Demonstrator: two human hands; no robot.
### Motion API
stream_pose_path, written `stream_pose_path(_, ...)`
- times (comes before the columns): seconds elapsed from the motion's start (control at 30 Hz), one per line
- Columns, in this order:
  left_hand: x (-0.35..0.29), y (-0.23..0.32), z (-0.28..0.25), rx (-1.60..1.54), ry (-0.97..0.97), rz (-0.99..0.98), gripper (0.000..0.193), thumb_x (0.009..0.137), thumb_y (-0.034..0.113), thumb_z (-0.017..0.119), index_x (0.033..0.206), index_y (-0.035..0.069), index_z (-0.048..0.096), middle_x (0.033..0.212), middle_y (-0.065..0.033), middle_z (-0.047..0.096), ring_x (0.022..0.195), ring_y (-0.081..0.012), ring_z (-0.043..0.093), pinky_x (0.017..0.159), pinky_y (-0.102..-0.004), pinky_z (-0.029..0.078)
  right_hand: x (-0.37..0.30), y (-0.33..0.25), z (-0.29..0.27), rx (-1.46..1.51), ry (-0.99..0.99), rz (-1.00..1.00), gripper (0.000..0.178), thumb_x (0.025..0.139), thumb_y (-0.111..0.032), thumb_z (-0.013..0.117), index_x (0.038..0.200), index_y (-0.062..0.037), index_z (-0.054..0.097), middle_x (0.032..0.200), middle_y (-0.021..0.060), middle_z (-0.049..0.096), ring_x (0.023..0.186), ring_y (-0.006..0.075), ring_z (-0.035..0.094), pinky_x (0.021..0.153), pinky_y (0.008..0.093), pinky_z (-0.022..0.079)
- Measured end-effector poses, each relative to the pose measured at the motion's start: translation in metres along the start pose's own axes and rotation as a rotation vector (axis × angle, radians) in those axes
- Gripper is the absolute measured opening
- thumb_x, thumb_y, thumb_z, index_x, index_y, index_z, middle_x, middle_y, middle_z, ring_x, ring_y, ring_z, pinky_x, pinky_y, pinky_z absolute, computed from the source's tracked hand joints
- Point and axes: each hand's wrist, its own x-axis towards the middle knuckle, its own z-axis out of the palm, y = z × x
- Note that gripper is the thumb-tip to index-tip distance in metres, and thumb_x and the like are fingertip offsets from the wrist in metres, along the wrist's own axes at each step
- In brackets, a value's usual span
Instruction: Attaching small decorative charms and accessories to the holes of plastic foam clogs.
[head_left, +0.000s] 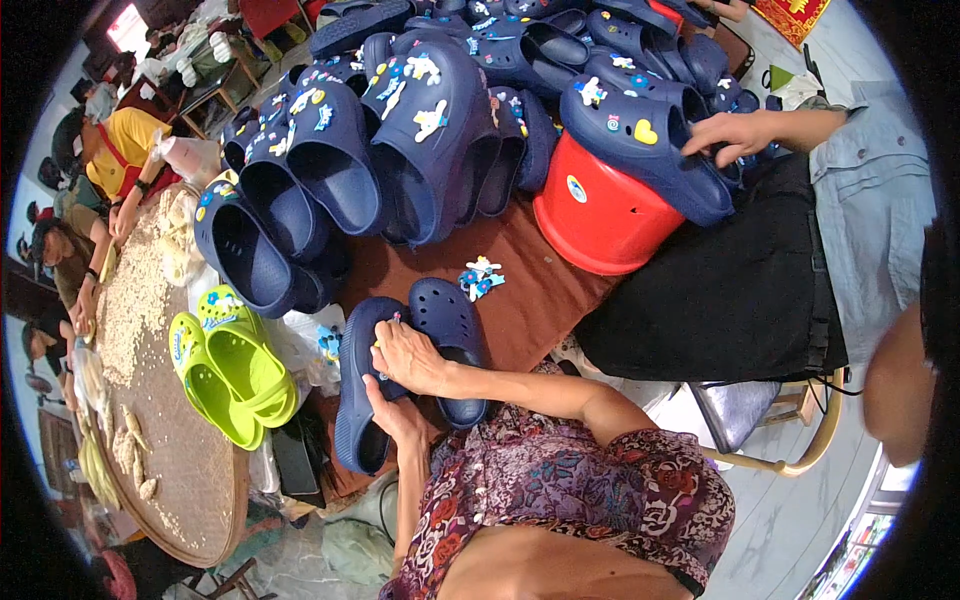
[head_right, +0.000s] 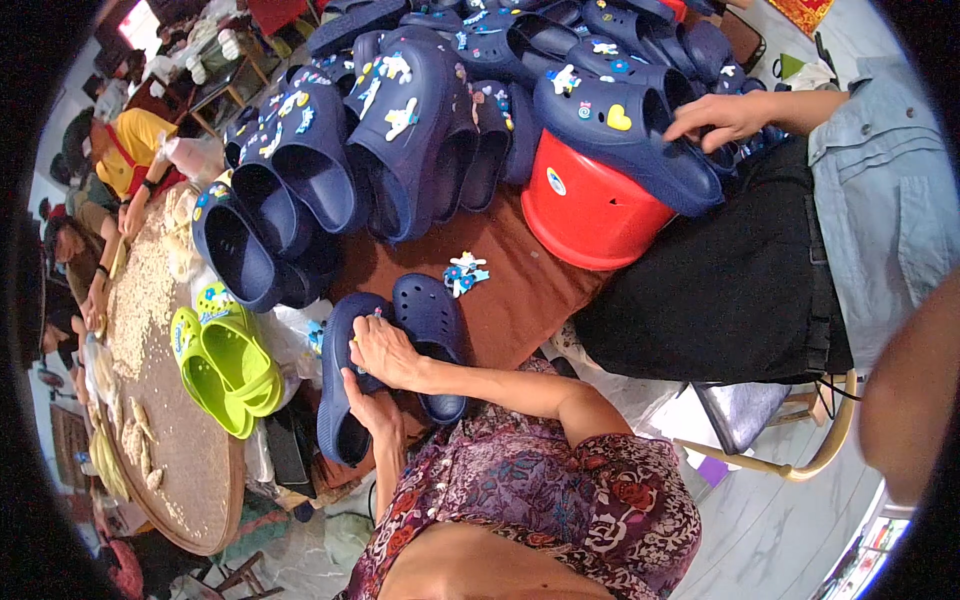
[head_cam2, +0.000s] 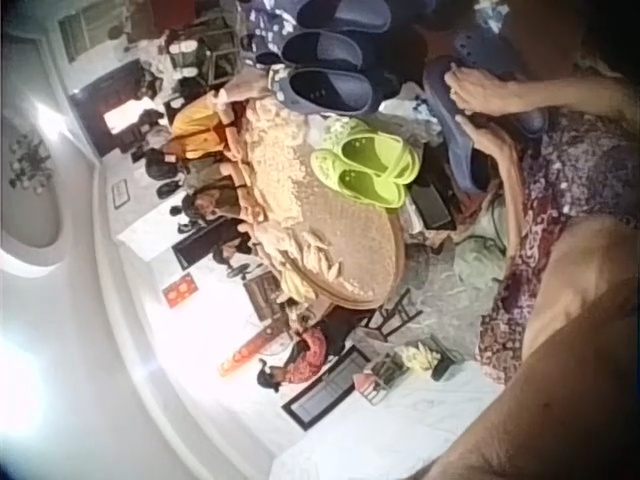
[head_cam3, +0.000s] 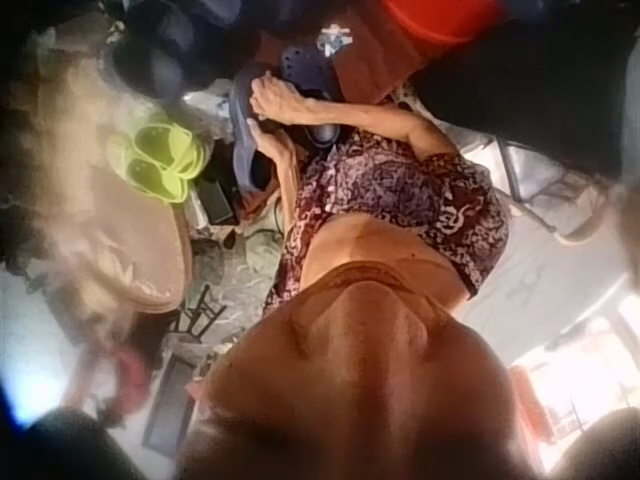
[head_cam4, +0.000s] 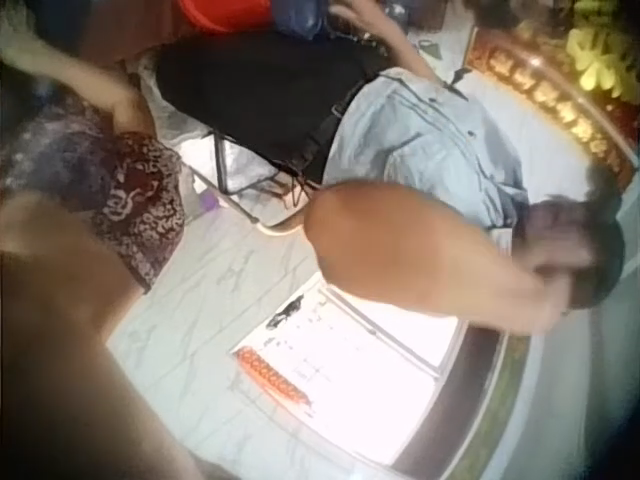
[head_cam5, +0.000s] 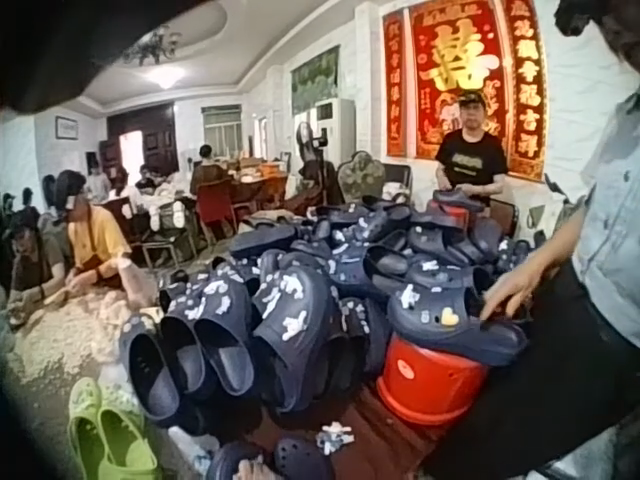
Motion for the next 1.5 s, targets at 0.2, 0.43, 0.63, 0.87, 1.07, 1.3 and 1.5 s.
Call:
stream_pose_path(0.2,-0.002,0.0,0.015,0.039,0.134,0.012,0.045,0.1,0.034,0.06,0.128,0.0,0.059,0.127,-0.0089,0.063,0.116,-0.019,0.06,0.104,-0.0357,0.045,0.007,0.007,0.005,-0.083,0.018,-0.065,0.024,0.089,-0.022,0.061,0.092,-0.0013,0.048,0.082,0.0186,0.059,0.078,0.0352,0.063,0.069,0.0419,0.055)
stream_pose_path(0.43,0.008,-0.01,0.026,-0.023,0.168,0.122,0.029,0.102,0.022,0.057,0.122,0.002,0.061,0.121,-0.0084,0.065,0.109,-0.0182,0.062,0.098,-0.0353,0.048,0.013,0.008,-0.01,-0.035,-0.033,0.019,0.03,0.091,-0.028,0.065,0.095,-0.0024,0.051,0.085,0.0201,0.062,0.081,0.0395,0.064,0.072,0.0493,0.052)
stream_pose_path(0.63,0.0,-0.004,0.031,-0.008,0.164,0.144,0.035,0.103,0.024,0.053,0.128,0.001,0.057,0.126,-0.0099,0.062,0.114,-0.0195,0.061,0.102,-0.0369,0.047,0.016,0.005,-0.027,0.048,-0.08,0.032,0.048,0.088,-0.044,0.073,0.098,-0.0038,0.05,0.084,0.0113,0.062,0.073,0.0315,0.065,0.064,0.0427,0.051)
stream_pose_path(0.87,-0.001,0.009,0.037,0.025,0.097,0.178,0.03,0.101,0.019,0.055,0.125,0.002,0.059,0.123,-0.0089,0.064,0.112,-0.0184,0.061,0.1,-0.0352,0.048,0.011,0.006,-0.014,0.117,-0.024,0.038,0.04,0.095,-0.038,0.065,0.095,-0.0026,0.047,0.081,0.0173,0.061,0.076,0.0389,0.063,0.067,0.0477,0.05)
stream_pose_path(1.07,-0.001,0.006,0.04,0.026,0.095,0.178,0.029,0.101,0.017,0.054,0.125,0.001,0.059,0.122,-0.0092,0.064,0.111,-0.0194,0.061,0.1,-0.0353,0.047,0.01,0.009,-0.009,-0.001,0.013,-0.054,0.029,0.098,-0.026,0.059,0.093,-0.0008,0.045,0.081,0.023,0.058,0.077,0.0437,0.061,0.073,0.0505,0.051)
stream_pose_path(1.3,0.006,0.008,0.04,-0.107,0.148,0.125,0.029,0.1,0.016,0.057,0.123,0.0,0.059,0.12,-0.0086,0.065,0.109,-0.0177,0.061,0.099,-0.035,0.047,0.016,0.019,-0.007,0.025,0.047,-0.061,0.021,0.099,-0.018,0.055,0.094,0.0,0.045,0.085,0.0253,0.061,0.078,0.0449,0.062,0.073,0.0526,0.051)
stream_pose_path(1.5,0.002,0.014,0.046,-0.168,0.117,0.042,0.034,0.101,0.023,0.058,0.128,0.002,0.056,0.125,-0.0095,0.062,0.112,-0.0198,0.061,0.102,-0.0376,0.047,0.017,0.017,-0.029,0.194,0.066,-0.02,0.024,0.104,-0.023,0.05,0.102,0.0007,0.047,0.091,0.0229,0.065,0.083,0.0439,0.064,0.071,0.0515,0.05)
